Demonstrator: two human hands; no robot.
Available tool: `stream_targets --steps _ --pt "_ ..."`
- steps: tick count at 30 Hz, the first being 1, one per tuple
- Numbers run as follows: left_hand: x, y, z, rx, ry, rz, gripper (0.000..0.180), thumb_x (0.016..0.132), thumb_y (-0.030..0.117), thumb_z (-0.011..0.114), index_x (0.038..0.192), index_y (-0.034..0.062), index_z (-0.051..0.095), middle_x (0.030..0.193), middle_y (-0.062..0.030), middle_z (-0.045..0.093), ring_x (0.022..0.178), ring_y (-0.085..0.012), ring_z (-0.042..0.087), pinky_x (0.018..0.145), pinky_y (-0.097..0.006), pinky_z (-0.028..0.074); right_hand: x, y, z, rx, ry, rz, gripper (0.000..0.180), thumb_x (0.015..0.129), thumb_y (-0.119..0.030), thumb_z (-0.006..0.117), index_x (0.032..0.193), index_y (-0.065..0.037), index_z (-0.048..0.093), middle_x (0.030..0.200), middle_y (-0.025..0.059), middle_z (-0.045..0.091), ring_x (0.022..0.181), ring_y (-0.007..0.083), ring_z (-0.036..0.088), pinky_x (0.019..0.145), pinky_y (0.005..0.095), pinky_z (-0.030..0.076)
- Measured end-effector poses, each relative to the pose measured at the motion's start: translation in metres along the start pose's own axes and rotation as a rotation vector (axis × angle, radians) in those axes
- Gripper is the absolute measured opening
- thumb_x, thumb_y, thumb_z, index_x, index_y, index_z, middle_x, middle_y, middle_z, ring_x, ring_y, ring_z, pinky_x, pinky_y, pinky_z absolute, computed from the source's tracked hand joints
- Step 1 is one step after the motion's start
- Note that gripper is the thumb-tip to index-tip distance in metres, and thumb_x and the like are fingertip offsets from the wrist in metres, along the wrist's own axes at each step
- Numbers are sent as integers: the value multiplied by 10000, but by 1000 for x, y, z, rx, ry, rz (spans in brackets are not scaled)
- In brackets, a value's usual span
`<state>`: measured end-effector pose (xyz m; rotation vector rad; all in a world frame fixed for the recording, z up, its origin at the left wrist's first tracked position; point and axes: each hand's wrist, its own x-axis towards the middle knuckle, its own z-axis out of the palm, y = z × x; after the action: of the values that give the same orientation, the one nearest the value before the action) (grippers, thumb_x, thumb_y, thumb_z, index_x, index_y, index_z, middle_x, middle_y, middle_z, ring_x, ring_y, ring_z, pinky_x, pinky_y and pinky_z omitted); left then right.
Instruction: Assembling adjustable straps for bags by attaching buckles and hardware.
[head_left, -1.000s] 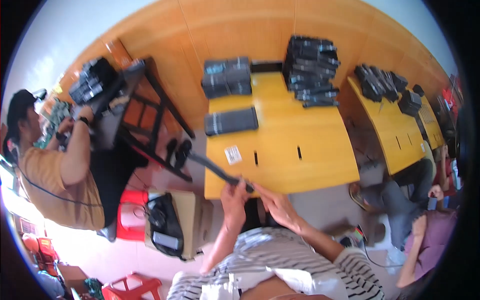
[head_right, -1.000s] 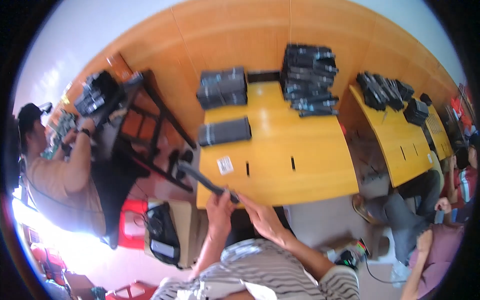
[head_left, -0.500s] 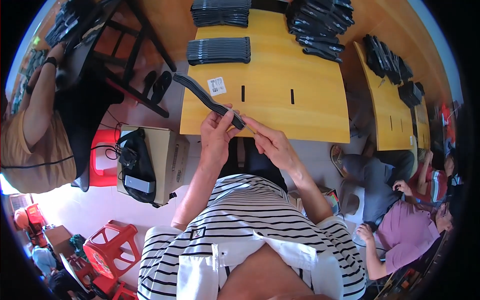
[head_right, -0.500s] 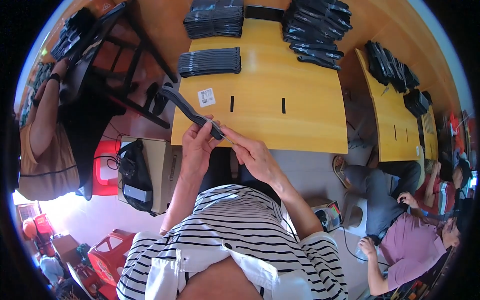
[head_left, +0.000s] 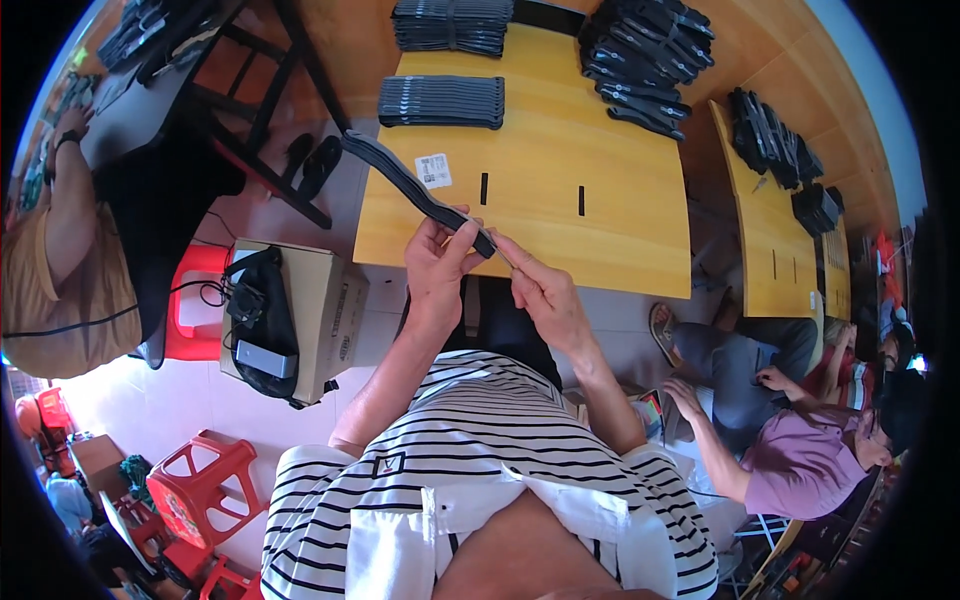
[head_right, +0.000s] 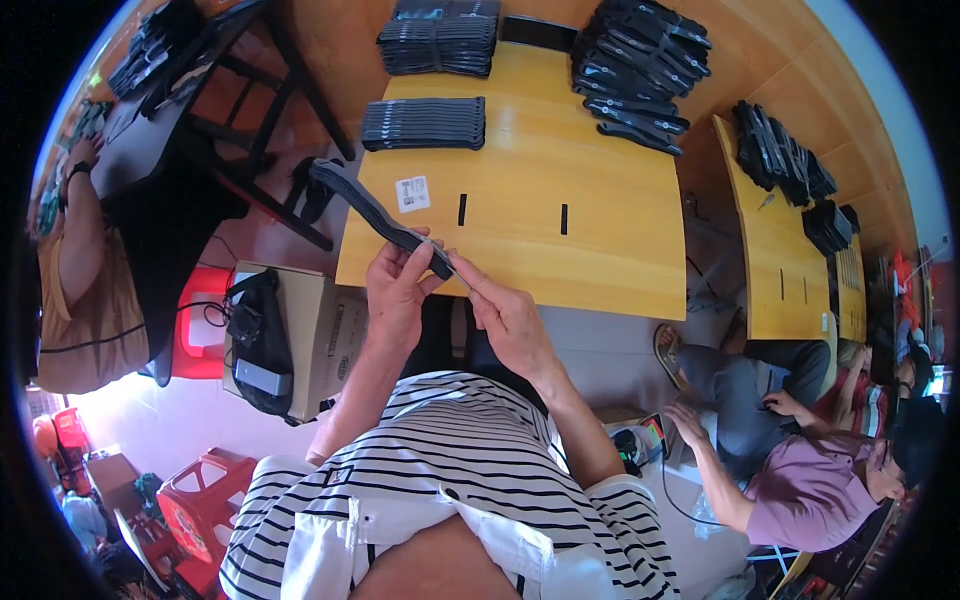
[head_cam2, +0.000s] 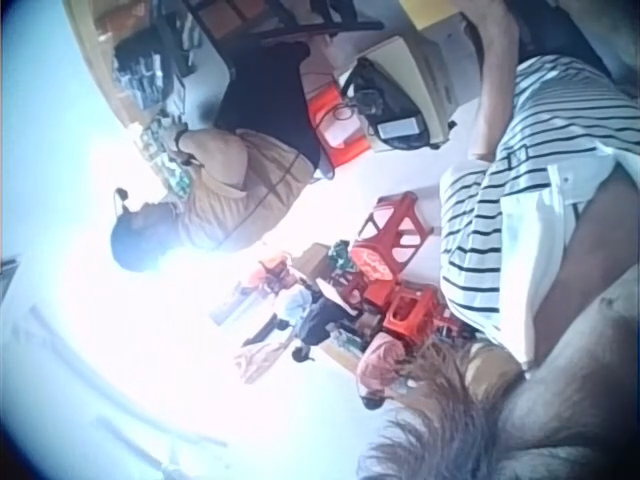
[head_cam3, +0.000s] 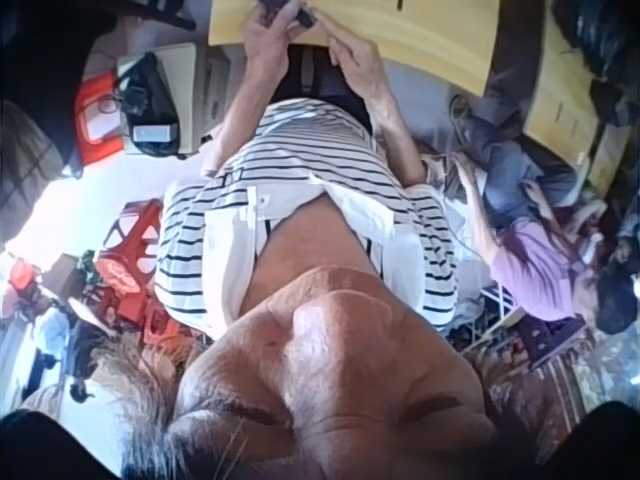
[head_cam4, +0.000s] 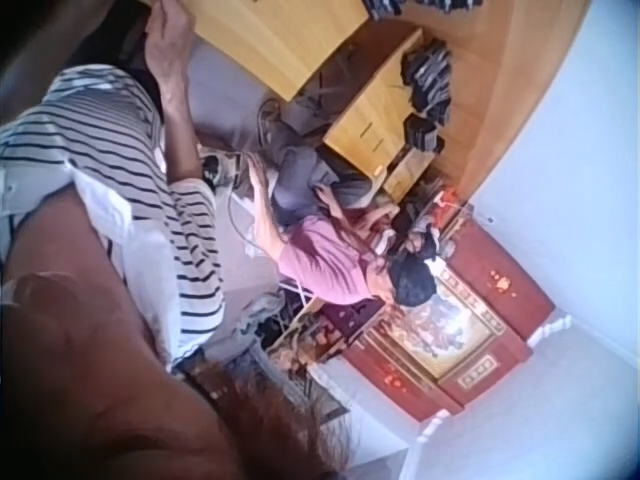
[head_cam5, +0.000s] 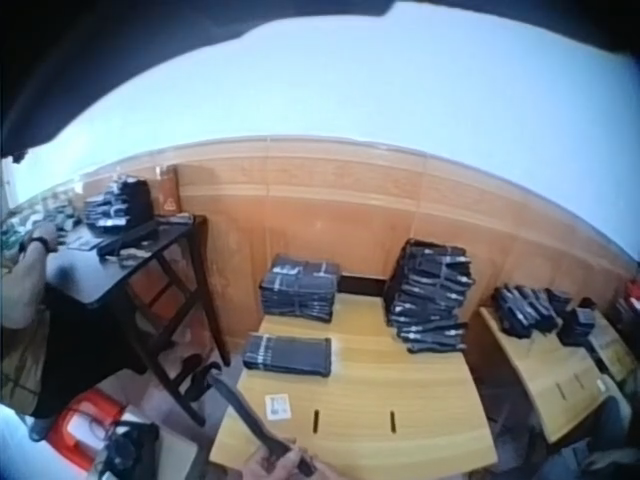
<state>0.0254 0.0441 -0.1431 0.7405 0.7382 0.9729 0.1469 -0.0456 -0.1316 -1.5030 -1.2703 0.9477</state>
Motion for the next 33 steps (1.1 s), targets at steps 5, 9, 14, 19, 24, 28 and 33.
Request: stream_targets --steps 5,9,14,19,24,28,33 --pt "-2 -2 6 -6 19 32 274 853 95 588 1094 -4 501 926 -56 565 865 -125 590 744 -264 519 -2 -5 6 111 52 111 391 927 -74 395 1313 -126 435 624 -6 406 557 84 393 529 206 367" --pt "-6 -9 12 -11 41 143 289 844 82 596 1096 -8 487 914 -43 553 855 -104 571 749 -238 497 -3 -2 14 216 123 124 384 940 -96 389 1321 -130 428 612 -25 397 525 59 367 482 183 337" --pt "-8 -13 9 174 14 292 296 842 46 587 1106 -19 473 948 -65 562 881 -127 573 776 -240 479 -4 -1 9 485 35 257 405 942 -119 401 1346 -118 378 601 -25 398 454 25 326 410 144 287" --pt "-12 -10 15 276 -9 417 275 836 -15 568 1095 -26 475 983 -80 556 918 -133 563 790 -240 472 -6 0 14 418 94 227 406 943 -120 391 1348 -117 375 600 -14 394 440 29 312 399 153 280" --pt "-9 -10 7 345 -91 421 269 828 -25 572 1081 -21 482 1005 -73 552 923 -130 559 790 -237 475 -6 -7 4 614 14 287 416 938 -113 381 1353 -143 371 566 -29 369 432 23 293 382 158 258" --pt "-5 -4 6 414 -132 486 261 815 -38 577 1064 -17 502 988 -73 564 907 -126 567 775 -239 482 -6 -12 3 732 0 333 428 936 -128 382 1362 -145 352 566 -28 374 426 24 292 378 158 249" --pt "-3 3 1 649 -231 511 241 808 -64 571 1043 -21 534 968 -64 584 887 -110 574 781 -222 468 -7 -13 7 715 -1 342 417 933 -118 385 1349 -141 379 577 -28 390 448 37 327 399 167 278"
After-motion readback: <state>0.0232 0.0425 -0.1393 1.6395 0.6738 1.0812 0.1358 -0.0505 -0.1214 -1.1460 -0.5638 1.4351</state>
